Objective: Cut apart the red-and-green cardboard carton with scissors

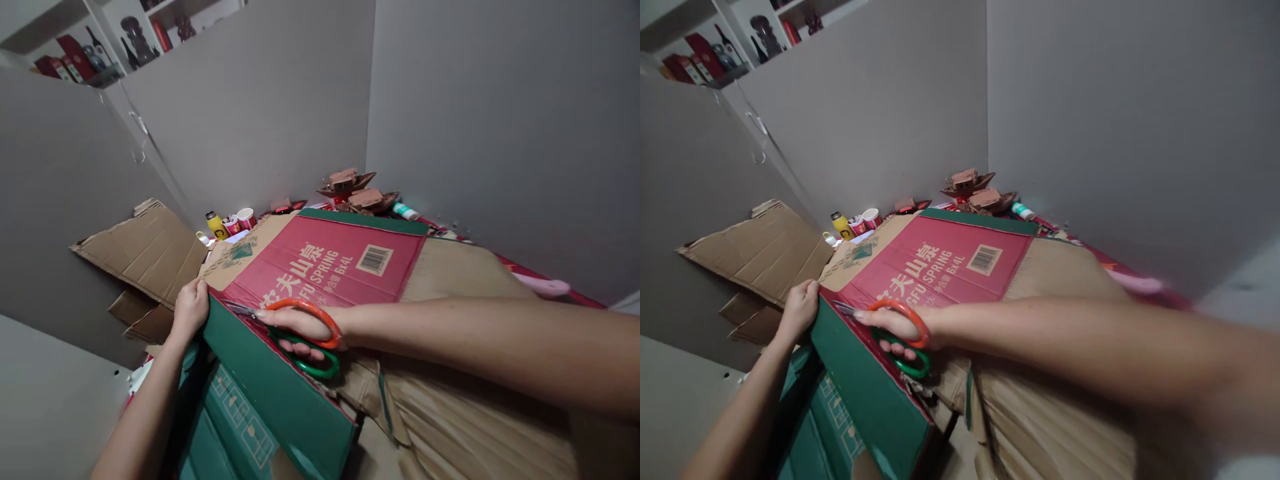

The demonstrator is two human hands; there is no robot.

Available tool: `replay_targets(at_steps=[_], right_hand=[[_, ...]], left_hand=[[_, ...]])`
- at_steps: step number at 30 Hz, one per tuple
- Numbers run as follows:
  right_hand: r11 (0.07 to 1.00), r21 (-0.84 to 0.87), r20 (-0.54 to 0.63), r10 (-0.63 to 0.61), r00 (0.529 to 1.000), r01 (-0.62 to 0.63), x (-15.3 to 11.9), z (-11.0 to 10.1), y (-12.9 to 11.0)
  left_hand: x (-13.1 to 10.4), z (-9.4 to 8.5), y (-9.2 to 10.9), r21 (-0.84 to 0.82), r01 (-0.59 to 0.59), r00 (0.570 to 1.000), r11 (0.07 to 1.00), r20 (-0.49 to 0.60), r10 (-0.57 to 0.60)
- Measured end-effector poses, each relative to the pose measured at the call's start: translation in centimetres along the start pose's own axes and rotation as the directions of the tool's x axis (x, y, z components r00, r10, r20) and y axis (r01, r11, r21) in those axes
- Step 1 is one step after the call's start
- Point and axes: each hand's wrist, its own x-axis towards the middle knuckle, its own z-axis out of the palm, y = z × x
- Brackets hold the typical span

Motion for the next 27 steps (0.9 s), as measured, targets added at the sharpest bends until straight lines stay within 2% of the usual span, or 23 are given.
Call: replay_targets(at_steps=[2,4,8,10,18,23,27], right_hand=[[0.999,-0.015,-0.053,-0.05,0.997,0.049,-0.1,0.2,0.6],[0.999,-0.028,-0.076,-0.044,0.996,0.042,-0.3,0.2,0.7],[0.983,0.015,0.016,0.185,0.983,-0.185,-0.4,-0.3,-0.4],[0.973,0.022,0.078,0.227,0.971,-0.23,-0.1,-0.6,-0.9],[0.98,0.057,0.161,0.178,0.971,-0.189,0.3,-1.5,-0.3],[0.976,0.079,0.218,0.184,0.958,-0.205,-1.3,-1.7,-0.5],[0.97,0.06,0.219,0.217,0.951,-0.235,-1.7,-1.6,-1.1]], left_hand=[[-0.1,-0.2,0.1,-0.019,0.007,0.999,1.0,0.045,-0.006],[-0.3,-0.4,0.1,-0.05,0.016,0.997,0.999,0.081,-0.012],[-0.7,-0.6,-0.3,-0.118,0.039,0.995,0.992,0.093,-0.028],[-0.7,-0.6,-0.5,-0.152,0.041,0.996,0.987,0.082,-0.028],[-1.0,-0.6,-0.2,-0.272,0.092,0.993,0.958,0.092,-0.069],[-1.5,-1.5,-0.4,-0.373,0.217,0.969,0.902,0.191,-0.154],[-1.6,-1.9,-0.5,-0.438,0.28,0.952,0.854,0.243,-0.187]])
